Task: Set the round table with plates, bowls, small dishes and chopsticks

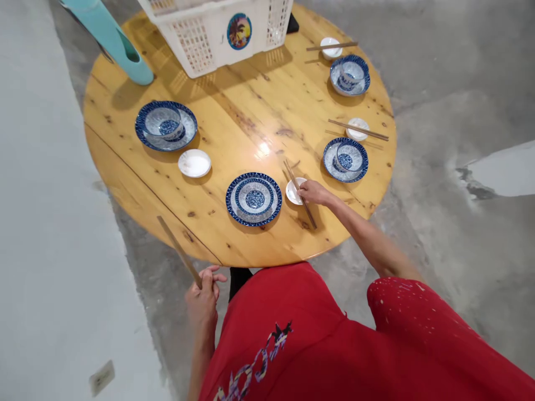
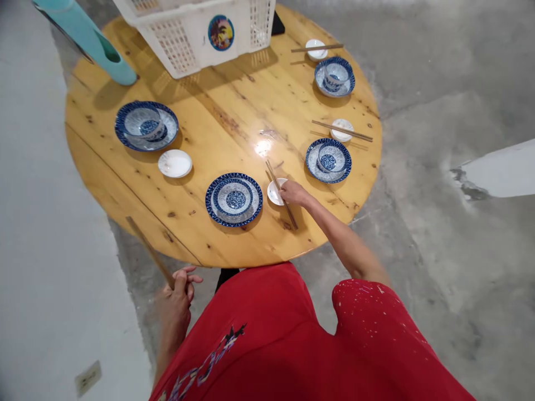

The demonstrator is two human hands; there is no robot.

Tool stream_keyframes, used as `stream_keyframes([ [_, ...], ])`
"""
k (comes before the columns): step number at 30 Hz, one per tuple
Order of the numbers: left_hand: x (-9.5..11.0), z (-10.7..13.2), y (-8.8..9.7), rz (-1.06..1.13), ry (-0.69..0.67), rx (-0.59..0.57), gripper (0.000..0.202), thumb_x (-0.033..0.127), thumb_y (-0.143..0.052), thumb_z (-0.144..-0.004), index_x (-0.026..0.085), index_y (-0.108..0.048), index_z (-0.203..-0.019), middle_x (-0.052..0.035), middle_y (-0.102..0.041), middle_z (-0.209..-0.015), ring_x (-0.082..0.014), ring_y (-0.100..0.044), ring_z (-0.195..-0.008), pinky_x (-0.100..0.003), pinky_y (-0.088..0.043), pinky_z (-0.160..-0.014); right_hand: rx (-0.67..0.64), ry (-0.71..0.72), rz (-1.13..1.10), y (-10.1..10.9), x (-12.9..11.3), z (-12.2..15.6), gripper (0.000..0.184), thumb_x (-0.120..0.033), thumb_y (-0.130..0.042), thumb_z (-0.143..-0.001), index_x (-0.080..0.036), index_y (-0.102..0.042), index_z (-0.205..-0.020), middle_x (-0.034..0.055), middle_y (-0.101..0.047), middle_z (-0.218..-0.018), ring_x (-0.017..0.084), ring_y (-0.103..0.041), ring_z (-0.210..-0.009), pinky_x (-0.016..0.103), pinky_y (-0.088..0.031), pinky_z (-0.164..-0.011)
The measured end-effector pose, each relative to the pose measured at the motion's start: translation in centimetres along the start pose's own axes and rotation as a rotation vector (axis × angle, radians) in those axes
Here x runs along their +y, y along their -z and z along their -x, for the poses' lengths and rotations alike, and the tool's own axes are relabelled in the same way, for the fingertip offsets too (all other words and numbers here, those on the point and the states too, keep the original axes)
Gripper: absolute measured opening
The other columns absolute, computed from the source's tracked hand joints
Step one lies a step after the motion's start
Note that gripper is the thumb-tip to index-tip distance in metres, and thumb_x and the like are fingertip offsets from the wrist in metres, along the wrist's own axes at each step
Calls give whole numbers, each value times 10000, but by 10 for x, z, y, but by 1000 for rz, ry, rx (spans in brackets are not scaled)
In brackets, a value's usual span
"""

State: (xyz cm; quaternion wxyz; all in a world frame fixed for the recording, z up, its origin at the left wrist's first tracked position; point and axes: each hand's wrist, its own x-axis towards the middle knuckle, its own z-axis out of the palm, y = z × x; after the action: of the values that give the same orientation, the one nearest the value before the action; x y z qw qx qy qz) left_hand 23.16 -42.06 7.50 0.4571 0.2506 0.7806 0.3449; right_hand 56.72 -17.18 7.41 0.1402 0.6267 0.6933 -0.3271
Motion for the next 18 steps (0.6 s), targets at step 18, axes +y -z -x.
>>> stream_keyframes([
  [18, 13, -37, 41, 76, 0, -12, 390, 550, -560, -887, 187, -670, -976, -20, -662, -713, -78, -307, -414, -238, -205, -400, 197, -201, 211, -24, -20, 4, 328, -311, -486, -982, -107, -705, -1116, 209, -735, -1144, 304, -688, -1063, 312, -438, -791],
])
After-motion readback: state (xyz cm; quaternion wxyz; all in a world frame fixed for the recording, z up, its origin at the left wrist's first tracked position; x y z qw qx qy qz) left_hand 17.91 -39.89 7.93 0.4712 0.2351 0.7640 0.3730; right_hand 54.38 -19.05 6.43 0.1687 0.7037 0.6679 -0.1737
